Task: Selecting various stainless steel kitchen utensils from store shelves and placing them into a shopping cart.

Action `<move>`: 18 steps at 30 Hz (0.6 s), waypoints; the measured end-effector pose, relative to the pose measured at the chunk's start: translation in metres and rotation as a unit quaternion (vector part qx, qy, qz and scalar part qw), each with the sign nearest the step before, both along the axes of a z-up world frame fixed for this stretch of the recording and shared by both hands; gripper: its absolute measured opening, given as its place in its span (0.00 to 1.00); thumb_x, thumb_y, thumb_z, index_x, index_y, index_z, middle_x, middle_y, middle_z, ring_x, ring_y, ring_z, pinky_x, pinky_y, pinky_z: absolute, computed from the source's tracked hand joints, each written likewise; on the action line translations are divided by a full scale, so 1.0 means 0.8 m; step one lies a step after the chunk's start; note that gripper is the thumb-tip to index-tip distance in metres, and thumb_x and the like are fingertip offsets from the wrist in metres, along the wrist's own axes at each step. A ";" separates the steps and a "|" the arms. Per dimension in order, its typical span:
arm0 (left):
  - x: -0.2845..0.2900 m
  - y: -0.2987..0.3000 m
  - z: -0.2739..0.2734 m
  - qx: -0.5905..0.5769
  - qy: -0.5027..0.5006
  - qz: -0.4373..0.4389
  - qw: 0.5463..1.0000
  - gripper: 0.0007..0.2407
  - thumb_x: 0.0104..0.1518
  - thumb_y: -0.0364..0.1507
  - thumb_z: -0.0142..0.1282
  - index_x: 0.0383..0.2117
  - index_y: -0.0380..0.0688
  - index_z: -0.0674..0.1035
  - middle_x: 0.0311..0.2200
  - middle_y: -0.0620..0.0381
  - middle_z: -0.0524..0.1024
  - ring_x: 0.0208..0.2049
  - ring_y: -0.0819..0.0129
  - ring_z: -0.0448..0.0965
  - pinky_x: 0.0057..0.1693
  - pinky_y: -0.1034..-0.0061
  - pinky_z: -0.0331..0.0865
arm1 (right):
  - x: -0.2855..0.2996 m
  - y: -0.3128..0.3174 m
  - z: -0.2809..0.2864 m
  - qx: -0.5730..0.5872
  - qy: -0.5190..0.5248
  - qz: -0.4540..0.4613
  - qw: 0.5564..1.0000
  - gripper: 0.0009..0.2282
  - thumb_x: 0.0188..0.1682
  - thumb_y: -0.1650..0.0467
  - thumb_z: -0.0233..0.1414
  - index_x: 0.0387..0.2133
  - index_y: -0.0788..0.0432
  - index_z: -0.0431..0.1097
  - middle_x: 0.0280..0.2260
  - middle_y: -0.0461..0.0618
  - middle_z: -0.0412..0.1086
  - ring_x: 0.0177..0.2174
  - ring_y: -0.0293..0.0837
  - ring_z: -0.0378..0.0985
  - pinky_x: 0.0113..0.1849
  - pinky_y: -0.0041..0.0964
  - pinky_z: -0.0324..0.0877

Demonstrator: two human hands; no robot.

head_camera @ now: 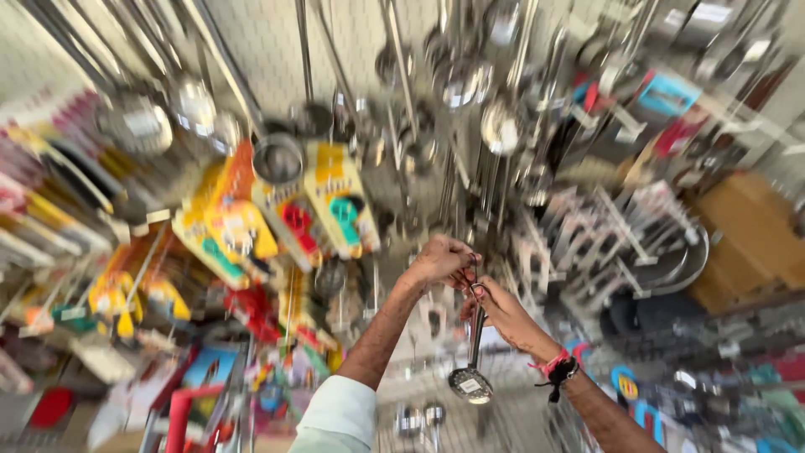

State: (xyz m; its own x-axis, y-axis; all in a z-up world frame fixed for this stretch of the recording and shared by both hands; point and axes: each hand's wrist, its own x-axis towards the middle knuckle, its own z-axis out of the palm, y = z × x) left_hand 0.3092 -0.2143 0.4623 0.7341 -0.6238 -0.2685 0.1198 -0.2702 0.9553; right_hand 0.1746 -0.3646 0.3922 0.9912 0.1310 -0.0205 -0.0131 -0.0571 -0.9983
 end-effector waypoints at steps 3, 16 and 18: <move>0.049 -0.030 0.091 0.020 -0.106 -0.038 0.993 0.07 0.59 0.21 0.52 0.37 0.34 0.83 0.24 0.51 0.82 0.23 0.68 0.83 0.31 0.74 0.79 | 0.052 -0.028 0.072 -0.026 -0.044 -0.032 0.998 0.17 0.56 0.57 0.40 0.48 0.54 0.63 0.36 0.44 0.77 0.41 0.36 0.81 0.35 0.36 0.74; 0.132 -0.127 0.428 -0.040 -0.385 -0.126 0.913 0.11 0.55 0.20 0.53 0.43 0.37 0.82 0.29 0.51 0.84 0.29 0.69 0.85 0.35 0.76 0.79 | 0.230 -0.173 0.351 0.007 -0.293 -0.136 0.946 0.10 0.51 0.70 0.55 0.43 0.58 0.68 0.39 0.40 0.74 0.37 0.31 0.77 0.27 0.29 0.75; 0.142 -0.142 0.462 -0.048 -0.407 -0.109 0.906 0.10 0.55 0.21 0.52 0.42 0.38 0.82 0.29 0.50 0.85 0.27 0.68 0.85 0.34 0.76 0.79 | 0.235 -0.181 0.396 -0.005 -0.309 -0.154 0.939 0.09 0.50 0.70 0.56 0.42 0.58 0.69 0.37 0.40 0.74 0.36 0.31 0.77 0.25 0.30 0.73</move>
